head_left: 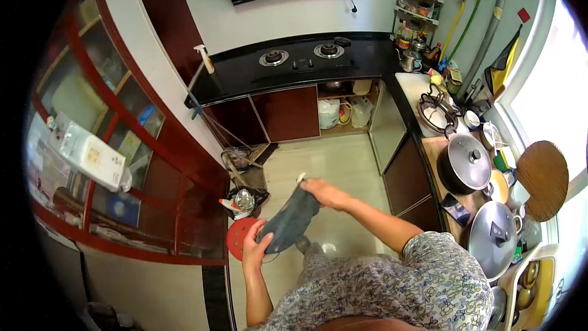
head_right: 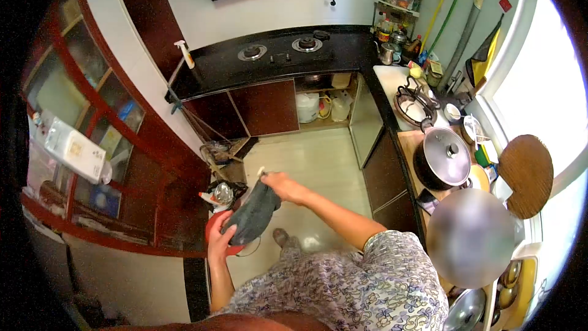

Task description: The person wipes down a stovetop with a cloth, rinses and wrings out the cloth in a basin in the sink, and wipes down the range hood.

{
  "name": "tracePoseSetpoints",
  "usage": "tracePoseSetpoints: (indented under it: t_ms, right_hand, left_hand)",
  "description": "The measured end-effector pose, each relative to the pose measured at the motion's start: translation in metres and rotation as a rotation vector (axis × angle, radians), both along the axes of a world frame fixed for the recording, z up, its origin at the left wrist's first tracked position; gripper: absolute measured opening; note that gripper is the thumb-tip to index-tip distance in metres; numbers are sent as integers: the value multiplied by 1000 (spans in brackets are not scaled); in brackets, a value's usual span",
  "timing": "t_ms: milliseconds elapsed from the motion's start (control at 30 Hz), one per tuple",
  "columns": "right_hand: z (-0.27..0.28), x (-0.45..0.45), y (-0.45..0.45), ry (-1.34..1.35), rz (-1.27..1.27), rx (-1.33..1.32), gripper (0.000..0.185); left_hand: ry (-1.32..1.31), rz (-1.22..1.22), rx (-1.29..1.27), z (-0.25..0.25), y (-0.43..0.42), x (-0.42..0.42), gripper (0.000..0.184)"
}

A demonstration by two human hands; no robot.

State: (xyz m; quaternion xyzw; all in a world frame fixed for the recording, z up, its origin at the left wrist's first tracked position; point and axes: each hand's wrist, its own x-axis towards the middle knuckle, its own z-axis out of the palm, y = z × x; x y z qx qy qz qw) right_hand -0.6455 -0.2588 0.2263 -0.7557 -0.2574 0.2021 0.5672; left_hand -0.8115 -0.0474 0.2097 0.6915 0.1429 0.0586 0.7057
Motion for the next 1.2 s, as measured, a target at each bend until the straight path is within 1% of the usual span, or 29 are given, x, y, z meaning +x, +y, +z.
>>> tracePoseSetpoints:
  t_ms: [33,67,100,167,200,233,267,300,333,367,433,467,533,567,633,700,733,767,800,867,933,967,1000,1033,1100,1167,1200]
  right_hand:
    - [2,24,1,132,-78,-42,38]
    - [8,48,1,247,-95,-21,37]
    - [14,73,0,360,-118,-1,35]
    - [73,110,-18,538,-32,139,34]
    - [109,122,-27,472,-167,48,36]
    - [104,145,-40,634,-32,584,40]
    - [141,155,-44,707,214,866,40]
    - [143,169,-34,705,-38,1004,42]
    - [141,182,-26,692,-298,1132,44]
    - [75,219,-36,674,-291,1055,37]
    - [47,237,-17,752,-292,1060,36]
    - [33,248,-11,791,-288,1057,37]
    - [-24,286,-14,902,-63,1006,31]
    - [-27,304,-18,747,-26,808,32]
    - [-25,345,-27,419,52,424,34]
    - [0,402,-34,-550,196,112,39]
    - [-7,432,-33,-607,246,20,39]
    - [-15,462,-33,-669,299,-68,40]
    - [-23,491,-33,-732,354,-151,40]
    - [46,532,-44,-782,551,-620,48]
    - [62,566,-54,-236,225,-113,43]
    - [67,587,-57,-613,153,-82,43]
    - [73,608,-59,-993,-11,-81,44]
    - [84,625,-65,-1086,-80,-223,43]
    - [111,642,-67,-1123,-279,-701,43]
    - [126,662,-62,-1050,-485,-1053,42]
    - [133,677,-62,-1055,-565,-1072,41]
  left_hand:
    - [-6,-93,51,4,6,29,42]
    - [-13,-189,107,8,13,58,43]
    - [1,-287,96,8,22,91,44]
    - [-29,-414,18,8,31,160,46]
    - [-39,-473,-13,13,36,194,47]
    - [-56,-536,-203,27,34,224,47]
    - [-68,-595,-392,45,26,254,47]
    - [-108,-654,-426,68,17,284,44]
    - [-149,-716,-461,87,7,311,40]
    - [-162,-708,-372,96,-2,338,38]
    - [-199,-687,-196,103,-15,390,33]
    - [-152,-633,-191,98,-16,413,31]
    - [-56,-513,-172,77,-17,457,27]
    - [-86,-433,-139,65,-13,476,25]
    - [-58,-282,-211,54,-3,507,25]
    - [-11,-131,-251,50,12,540,26]
    - [46,-52,-256,48,19,550,27]
    - [48,20,-219,50,24,559,24]
    - [25,75,-252,40,31,567,25]
    - [47,173,-274,17,46,577,26]
    - [119,200,-286,-13,62,580,22]
    - [136,198,-309,-15,64,581,22]
    - [170,243,-287,-16,63,584,21]
    - [181,255,-322,-26,69,589,21]
    - [193,258,-389,-40,84,606,21]
    - [152,243,-418,-50,99,636,18]
    - [138,225,-439,-56,106,654,17]
